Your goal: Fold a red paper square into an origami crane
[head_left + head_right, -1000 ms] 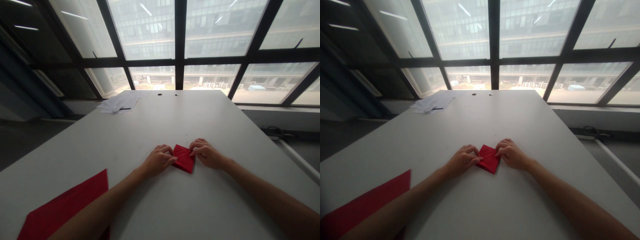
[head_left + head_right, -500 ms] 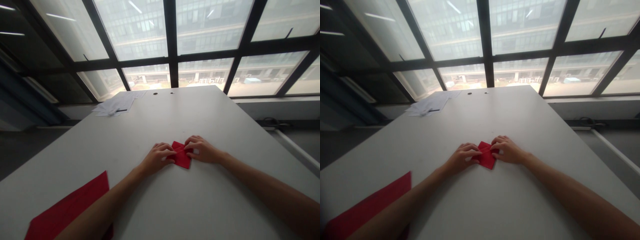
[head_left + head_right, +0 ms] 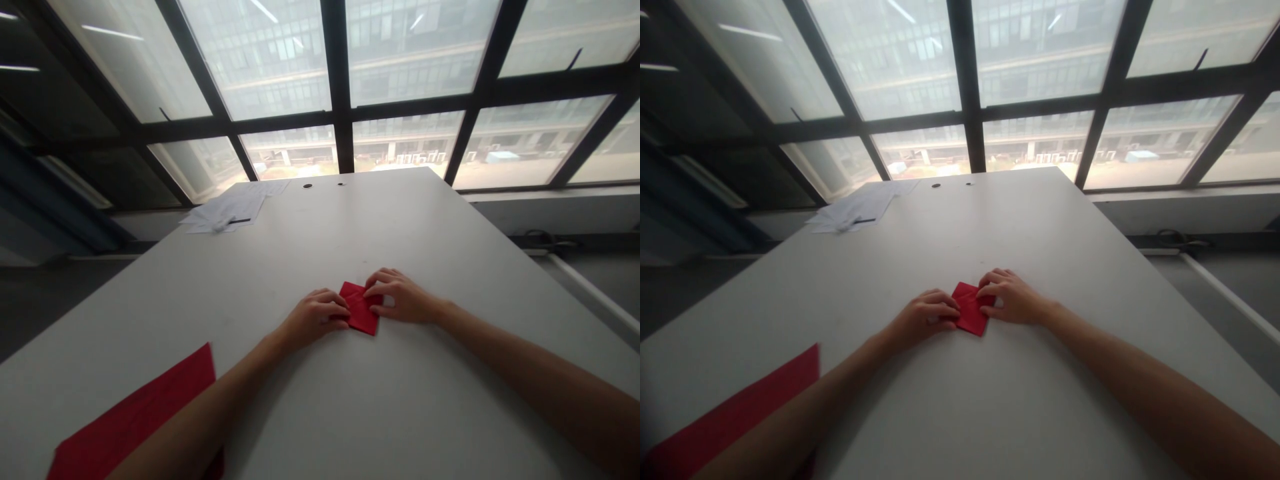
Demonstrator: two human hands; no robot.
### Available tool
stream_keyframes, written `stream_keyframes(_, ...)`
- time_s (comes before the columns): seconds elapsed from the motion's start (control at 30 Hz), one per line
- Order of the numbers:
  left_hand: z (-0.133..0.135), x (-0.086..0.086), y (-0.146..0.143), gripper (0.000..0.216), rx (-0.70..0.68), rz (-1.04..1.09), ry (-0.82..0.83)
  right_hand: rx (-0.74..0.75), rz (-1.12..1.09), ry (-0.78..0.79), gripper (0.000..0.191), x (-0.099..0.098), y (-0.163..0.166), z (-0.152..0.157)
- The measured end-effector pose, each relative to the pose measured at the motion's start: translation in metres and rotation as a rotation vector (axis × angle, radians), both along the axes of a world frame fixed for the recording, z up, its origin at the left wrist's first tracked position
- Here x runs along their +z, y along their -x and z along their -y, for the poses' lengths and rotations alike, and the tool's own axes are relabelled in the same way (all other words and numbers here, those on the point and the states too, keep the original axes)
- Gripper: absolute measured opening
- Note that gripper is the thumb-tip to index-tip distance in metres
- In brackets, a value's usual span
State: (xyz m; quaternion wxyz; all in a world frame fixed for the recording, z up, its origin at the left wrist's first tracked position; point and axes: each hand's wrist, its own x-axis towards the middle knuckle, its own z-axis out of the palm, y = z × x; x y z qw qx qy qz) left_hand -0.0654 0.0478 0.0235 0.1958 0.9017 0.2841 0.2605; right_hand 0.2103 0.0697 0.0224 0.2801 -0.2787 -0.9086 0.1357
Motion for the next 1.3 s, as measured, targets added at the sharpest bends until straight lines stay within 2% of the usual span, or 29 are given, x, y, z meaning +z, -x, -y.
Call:
stream_keyframes(0.33,0.0,0.002,-0.001,0.021,0.005,0.002,-0.011,-0.005,0.002,0.008,0.023,-0.001,0.0,-0.001)
stream_keyframes(0.47,0.003,0.005,-0.002,0.019,0.023,-0.046,-0.1,-0.006,-0.003,0.007,0.023,-0.002,0.0,-0.001)
stream_keyframes(0.7,0.005,0.006,-0.002,0.019,-0.031,-0.106,-0.219,0.006,0.009,0.029,0.018,0.001,0.0,-0.001)
stream_keyframes(0.87,0.004,0.002,-0.001,0.021,0.007,-0.057,-0.152,0.056,0.019,0.055,0.021,0.007,-0.002,-0.001)
stream_keyframes(1.0,0.002,-0.001,0.001,0.019,0.092,-0.028,-0.094,0.078,0.005,0.038,0.024,0.006,-0.002,-0.001)
stream_keyframes(1.13,0.002,-0.002,0.003,0.015,0.144,0.003,-0.079,0.041,-0.041,-0.021,0.01,0.0,0.0,-0.003)
stream_keyframes(1.3,0.004,0.001,0.0,0.016,0.154,0.063,-0.083,-0.004,-0.038,-0.059,0.013,-0.005,0.002,-0.004)
